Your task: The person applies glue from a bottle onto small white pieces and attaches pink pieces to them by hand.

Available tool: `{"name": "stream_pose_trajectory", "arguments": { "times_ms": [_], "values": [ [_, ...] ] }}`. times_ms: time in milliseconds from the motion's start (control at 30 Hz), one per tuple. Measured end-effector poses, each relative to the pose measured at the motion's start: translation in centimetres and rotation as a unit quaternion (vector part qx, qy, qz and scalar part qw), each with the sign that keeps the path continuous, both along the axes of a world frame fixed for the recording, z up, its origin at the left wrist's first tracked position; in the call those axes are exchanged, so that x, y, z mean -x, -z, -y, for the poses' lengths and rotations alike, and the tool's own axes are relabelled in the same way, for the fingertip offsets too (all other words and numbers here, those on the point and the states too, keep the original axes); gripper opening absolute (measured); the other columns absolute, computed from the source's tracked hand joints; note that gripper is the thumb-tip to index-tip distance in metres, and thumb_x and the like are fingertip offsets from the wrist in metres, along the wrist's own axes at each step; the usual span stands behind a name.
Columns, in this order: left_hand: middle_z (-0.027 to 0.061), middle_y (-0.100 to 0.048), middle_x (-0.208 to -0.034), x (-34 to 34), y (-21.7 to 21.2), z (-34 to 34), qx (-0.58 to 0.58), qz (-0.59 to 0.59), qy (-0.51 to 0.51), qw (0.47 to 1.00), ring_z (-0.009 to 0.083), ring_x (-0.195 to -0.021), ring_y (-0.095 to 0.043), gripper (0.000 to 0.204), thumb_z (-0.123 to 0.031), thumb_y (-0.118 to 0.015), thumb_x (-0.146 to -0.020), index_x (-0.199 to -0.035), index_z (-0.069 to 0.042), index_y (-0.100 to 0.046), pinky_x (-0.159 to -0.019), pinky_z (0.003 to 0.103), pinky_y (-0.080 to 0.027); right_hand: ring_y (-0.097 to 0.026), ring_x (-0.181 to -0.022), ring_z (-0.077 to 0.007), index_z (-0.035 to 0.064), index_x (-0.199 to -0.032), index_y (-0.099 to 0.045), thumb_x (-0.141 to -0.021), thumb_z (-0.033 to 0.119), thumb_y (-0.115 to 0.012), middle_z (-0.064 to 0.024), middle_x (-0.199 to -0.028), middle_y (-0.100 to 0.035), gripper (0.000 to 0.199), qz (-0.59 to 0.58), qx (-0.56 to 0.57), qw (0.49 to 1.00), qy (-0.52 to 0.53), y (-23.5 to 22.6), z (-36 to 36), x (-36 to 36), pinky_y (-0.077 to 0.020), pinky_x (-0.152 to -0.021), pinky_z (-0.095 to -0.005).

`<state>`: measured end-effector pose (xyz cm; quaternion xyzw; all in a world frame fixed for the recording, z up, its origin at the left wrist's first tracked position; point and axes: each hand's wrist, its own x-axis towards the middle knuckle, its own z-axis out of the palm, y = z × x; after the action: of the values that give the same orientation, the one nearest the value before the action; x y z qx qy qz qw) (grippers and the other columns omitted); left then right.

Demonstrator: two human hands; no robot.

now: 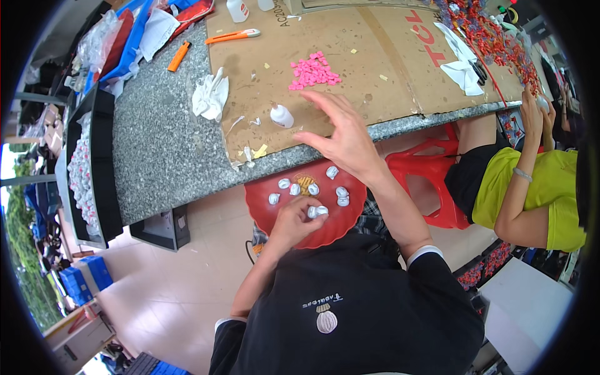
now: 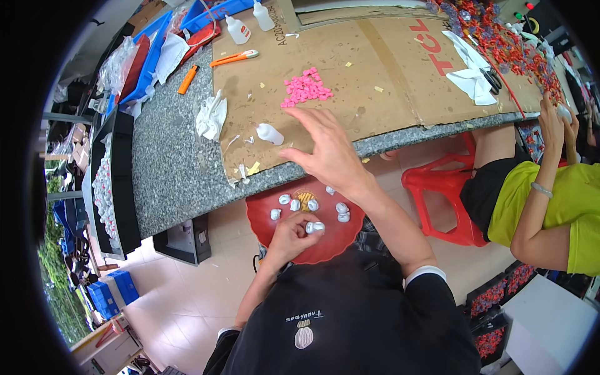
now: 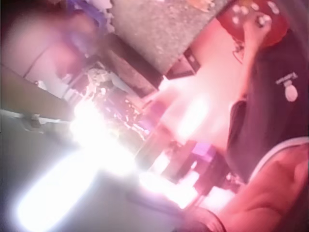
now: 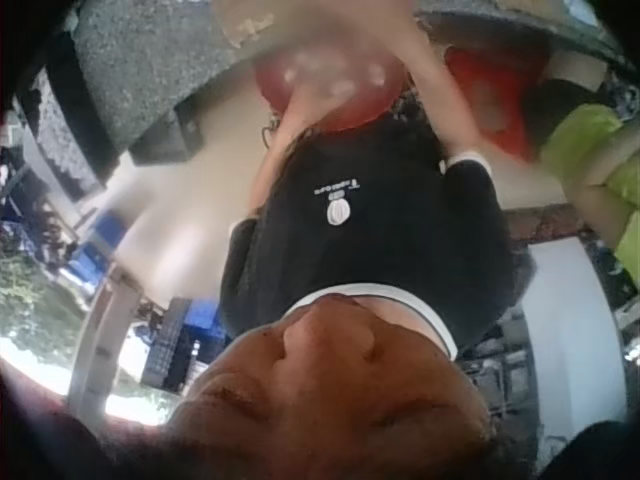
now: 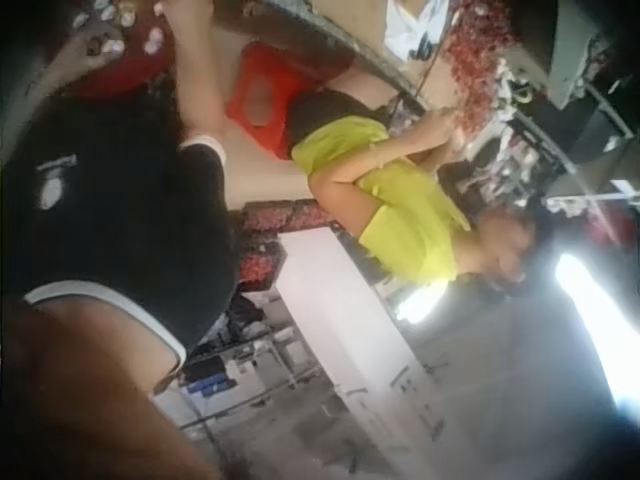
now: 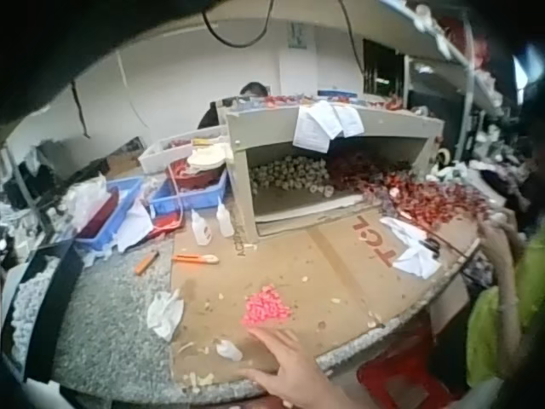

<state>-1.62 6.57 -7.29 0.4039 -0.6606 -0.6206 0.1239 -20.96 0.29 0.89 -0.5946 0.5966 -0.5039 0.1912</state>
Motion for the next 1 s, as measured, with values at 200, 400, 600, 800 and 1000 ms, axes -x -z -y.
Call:
{"name": "stream_pose_trajectory", "arguments": {
  "times_ms": [200, 400, 600, 800, 1000],
  "values": [
    [0.008, -0.058, -0.103, -0.7, -0.8, 1.2, -0.39, -0.3, -0.072, 0.867, 0.015, -0.089, -0.058, 0.027, -0.02, -0.044, -0.094, -0.112, -0.001, -0.053, -0.071, 0.026, -0.045, -0.054, -0.093, -0.0288, 0.0024, -0.107, -0.056, -0.074, 0.015, -0.067, -0.0144, -0.098, -0.061, 0.037, -0.017, 0.036, 0.997, -0.07, 2.0, 2.7, -1.2, -0.0429, -0.082, -0.037],
    [0.0095, -0.057, -0.1, 0.0, -1.7, 1.4, -0.462, -0.347, -0.108, 0.809, 0.0176, -0.086, -0.057, 0.039, -0.026, -0.041, -0.094, -0.121, 0.002, -0.046, -0.068, 0.025, -0.043, -0.06, -0.084, -0.0201, -0.0003, -0.11, -0.054, -0.078, 0.004, -0.061, -0.0113, -0.096, -0.062, 0.033, 0.046, 0.01, 0.997, -0.067, 0.1, -0.8, -0.2, -0.0467, -0.074, -0.0283],
    [0.0066, -0.056, -0.095, 0.3, -3.0, 1.1, -0.423, -0.329, -0.16, 0.829, 0.0115, -0.072, -0.048, 0.036, -0.024, -0.039, -0.097, -0.125, -0.001, -0.044, -0.063, 0.024, -0.038, -0.06, -0.083, -0.0219, -0.0018, -0.114, -0.05, -0.08, 0.004, -0.058, -0.0132, -0.094, -0.061, 0.035, 0.047, -0.059, 0.994, -0.082, -0.4, -7.4, 1.3, -0.0472, -0.073, -0.029],
    [0.0038, -0.056, -0.089, 0.5, -3.0, 1.0, -0.368, -0.327, -0.155, 0.857, 0.0091, -0.07, -0.048, 0.033, -0.025, -0.041, -0.097, -0.126, -0.01, -0.044, -0.059, 0.021, -0.037, -0.061, -0.086, -0.0208, -0.0008, -0.113, -0.05, -0.081, 0.01, -0.062, -0.0141, -0.103, -0.059, 0.036, 0.156, -0.136, 0.977, -0.048, 1.6, -11.2, 0.8, -0.0477, -0.073, -0.0287],
    [0.0011, -0.055, -0.086, 1.2, -3.1, 1.1, -0.248, -0.218, -0.104, 0.938, 0.0075, -0.072, -0.05, 0.035, -0.013, -0.055, -0.09, -0.124, -0.007, -0.047, -0.064, 0.021, -0.041, -0.062, -0.083, -0.0184, -0.0008, -0.113, -0.051, -0.079, 0.009, -0.065, -0.0124, -0.1, -0.061, 0.038, 0.182, -0.14, 0.972, -0.046, 2.0, -10.7, 0.1, -0.0477, -0.071, -0.0265]
  ]
}}
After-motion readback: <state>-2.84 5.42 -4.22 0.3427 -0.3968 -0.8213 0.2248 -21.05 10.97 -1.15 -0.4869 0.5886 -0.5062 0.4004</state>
